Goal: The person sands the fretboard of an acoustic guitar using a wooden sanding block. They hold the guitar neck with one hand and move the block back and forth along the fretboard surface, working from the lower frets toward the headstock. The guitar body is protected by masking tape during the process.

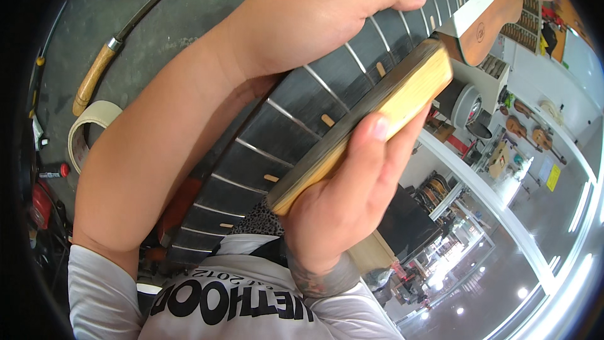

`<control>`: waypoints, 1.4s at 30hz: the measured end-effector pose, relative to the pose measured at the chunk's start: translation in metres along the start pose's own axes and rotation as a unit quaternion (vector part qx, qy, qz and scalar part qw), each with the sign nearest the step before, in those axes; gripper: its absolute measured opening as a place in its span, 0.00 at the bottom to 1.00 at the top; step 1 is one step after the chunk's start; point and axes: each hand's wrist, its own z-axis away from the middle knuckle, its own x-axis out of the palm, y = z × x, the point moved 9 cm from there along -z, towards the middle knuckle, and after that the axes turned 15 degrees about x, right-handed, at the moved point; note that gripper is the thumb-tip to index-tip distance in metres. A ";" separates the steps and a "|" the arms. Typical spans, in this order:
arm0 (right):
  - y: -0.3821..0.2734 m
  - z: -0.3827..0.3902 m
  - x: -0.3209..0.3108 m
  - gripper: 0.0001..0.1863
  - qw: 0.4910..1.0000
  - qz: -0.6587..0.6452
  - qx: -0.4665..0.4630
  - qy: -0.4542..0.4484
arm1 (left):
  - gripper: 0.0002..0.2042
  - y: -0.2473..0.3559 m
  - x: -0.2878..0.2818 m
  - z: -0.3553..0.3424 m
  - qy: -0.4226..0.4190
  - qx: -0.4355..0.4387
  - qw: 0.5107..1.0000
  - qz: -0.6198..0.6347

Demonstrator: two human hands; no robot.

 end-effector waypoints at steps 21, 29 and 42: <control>-0.012 0.004 -0.016 0.24 0.985 0.159 -0.053 0.034 | 0.17 0.039 -0.002 -0.001 -0.073 0.099 0.992 -0.010; -0.013 -0.019 -0.015 0.22 0.992 0.115 -0.027 0.035 | 0.14 -0.003 0.012 -0.006 -0.049 0.051 0.997 -0.022; -0.002 0.005 0.000 0.25 0.997 0.073 -0.037 -0.009 | 0.15 0.004 0.003 -0.012 -0.025 0.257 0.907 -0.334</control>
